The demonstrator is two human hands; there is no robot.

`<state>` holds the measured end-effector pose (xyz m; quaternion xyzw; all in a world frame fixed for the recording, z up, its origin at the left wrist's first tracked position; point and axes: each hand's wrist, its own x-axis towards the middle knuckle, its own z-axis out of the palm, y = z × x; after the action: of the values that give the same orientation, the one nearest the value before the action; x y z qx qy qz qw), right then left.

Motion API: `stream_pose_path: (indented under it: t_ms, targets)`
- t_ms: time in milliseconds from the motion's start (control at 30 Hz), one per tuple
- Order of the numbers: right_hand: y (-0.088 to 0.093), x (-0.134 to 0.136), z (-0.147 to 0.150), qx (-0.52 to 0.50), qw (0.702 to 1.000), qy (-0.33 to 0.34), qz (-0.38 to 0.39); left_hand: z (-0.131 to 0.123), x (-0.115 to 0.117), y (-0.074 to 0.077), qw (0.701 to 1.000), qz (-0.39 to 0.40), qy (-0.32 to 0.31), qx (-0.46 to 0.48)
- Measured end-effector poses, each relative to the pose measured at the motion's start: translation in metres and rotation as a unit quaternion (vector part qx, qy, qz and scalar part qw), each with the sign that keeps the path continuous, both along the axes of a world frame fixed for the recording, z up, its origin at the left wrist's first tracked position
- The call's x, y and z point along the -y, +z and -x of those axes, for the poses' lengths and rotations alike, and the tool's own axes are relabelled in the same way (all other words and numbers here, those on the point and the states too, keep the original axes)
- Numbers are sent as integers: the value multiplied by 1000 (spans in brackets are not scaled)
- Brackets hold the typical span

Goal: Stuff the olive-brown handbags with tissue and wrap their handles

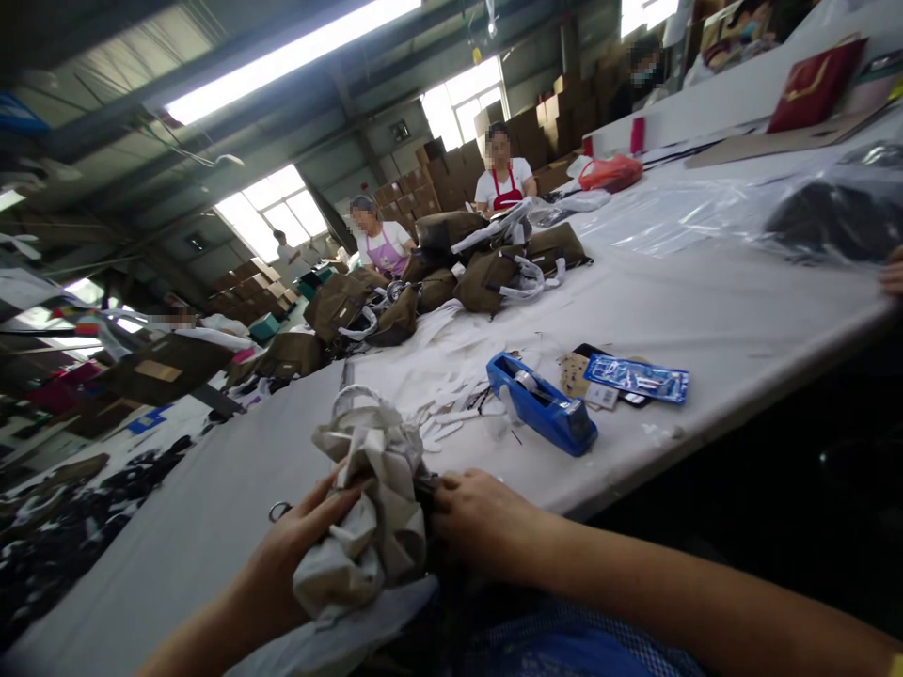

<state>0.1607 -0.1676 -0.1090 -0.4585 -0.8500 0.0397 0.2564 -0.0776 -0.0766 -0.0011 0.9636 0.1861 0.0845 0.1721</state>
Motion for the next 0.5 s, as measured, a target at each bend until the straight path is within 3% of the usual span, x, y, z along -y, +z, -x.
stream_pose_path:
  t_ms: [133, 233, 367, 500]
  targets:
    - [15, -9, -7, 19, 997, -7, -76, -9, 14, 34, 986, 94, -78, -113]
    - [16, -10, -4, -57, 992, -2, -110, -13, 6, 41, 969, 175, -87, -150]
    - [16, -9, 4, -154, 978, 33, -136, -11, -23, 14, 956, 198, -69, -205]
    - [28, -14, 12, -162, 968, 74, -178, -28, -30, -16, 977, 127, -4, -171]
